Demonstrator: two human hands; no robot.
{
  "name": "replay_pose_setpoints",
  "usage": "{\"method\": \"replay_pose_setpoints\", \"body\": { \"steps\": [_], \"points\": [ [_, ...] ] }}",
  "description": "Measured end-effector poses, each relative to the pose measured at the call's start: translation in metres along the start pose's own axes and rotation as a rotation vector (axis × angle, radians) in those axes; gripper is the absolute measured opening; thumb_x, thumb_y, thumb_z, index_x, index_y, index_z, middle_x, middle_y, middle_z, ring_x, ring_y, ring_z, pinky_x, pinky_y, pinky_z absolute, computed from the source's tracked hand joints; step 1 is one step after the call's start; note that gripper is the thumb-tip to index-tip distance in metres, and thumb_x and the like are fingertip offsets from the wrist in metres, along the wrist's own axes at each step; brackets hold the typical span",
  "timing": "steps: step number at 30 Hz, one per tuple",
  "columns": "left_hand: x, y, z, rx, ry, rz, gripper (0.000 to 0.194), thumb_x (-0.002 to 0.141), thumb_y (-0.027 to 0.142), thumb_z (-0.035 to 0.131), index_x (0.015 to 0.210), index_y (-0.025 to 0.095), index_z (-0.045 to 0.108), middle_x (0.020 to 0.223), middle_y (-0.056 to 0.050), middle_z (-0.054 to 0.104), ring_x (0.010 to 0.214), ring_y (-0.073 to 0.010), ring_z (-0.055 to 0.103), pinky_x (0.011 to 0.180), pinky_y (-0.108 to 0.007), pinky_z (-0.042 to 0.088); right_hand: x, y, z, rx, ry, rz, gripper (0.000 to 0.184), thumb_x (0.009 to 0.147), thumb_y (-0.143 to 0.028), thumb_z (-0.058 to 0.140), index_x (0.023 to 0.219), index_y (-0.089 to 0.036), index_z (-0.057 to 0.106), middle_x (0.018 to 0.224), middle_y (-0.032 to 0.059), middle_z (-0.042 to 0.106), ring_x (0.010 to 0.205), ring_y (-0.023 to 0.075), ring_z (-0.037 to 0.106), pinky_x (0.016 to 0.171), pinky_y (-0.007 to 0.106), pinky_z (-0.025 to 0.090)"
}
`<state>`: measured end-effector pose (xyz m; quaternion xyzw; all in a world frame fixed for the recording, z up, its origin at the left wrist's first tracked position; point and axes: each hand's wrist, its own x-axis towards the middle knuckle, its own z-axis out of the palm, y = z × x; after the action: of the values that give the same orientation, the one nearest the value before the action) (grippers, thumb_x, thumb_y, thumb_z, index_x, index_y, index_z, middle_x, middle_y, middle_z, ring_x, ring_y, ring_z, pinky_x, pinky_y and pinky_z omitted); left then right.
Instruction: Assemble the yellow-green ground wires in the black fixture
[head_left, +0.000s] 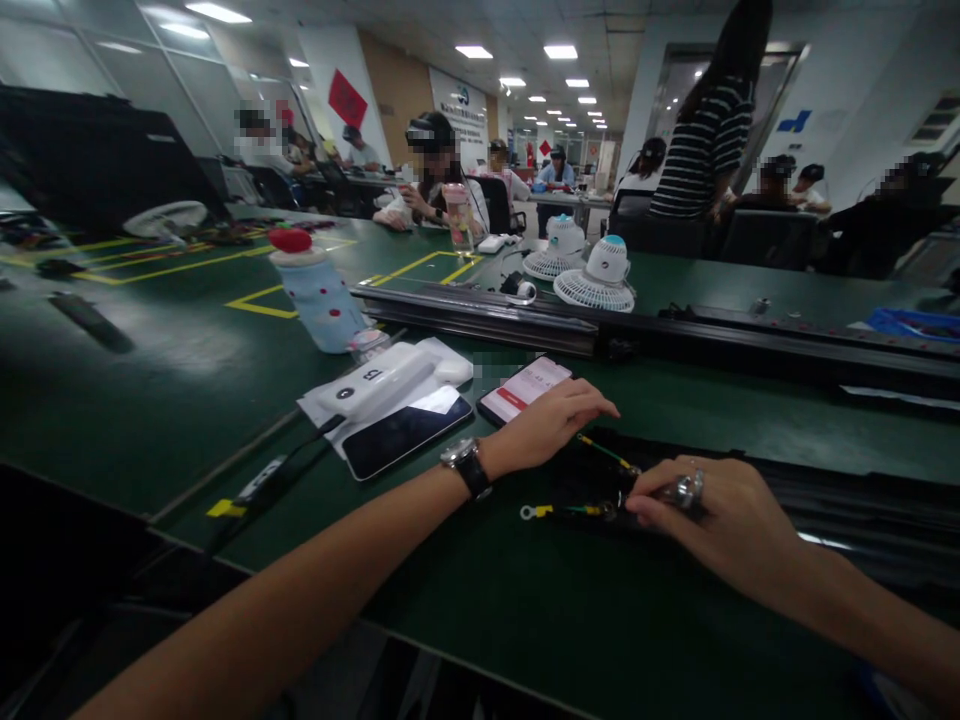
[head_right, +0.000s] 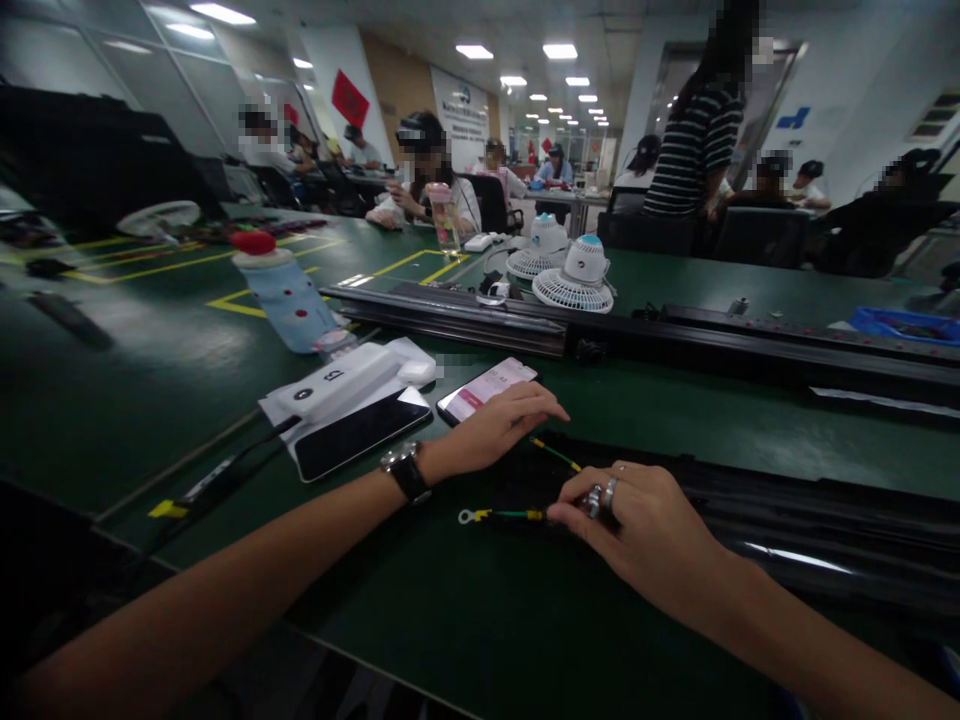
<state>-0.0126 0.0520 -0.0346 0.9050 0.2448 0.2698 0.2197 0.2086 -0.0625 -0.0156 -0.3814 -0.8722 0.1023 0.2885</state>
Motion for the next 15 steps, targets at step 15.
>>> {"method": "replay_pose_setpoints", "body": {
  "steps": [15],
  "points": [
    [0.041,-0.002,0.011,-0.326,-0.330,0.085,0.029,0.097,0.028,0.053,0.124,0.025,0.064,0.121,-0.004,0.068,0.110,-0.0152,0.062,0.098,-0.031,0.045,-0.001,-0.002,0.000,0.034,0.042,-0.065,0.022,0.101,-0.029,0.051,0.089,-0.022,0.069,0.079,-0.0018,0.074,0.068,0.0137,0.067,0.066,0.028,0.047]
  ]
}}
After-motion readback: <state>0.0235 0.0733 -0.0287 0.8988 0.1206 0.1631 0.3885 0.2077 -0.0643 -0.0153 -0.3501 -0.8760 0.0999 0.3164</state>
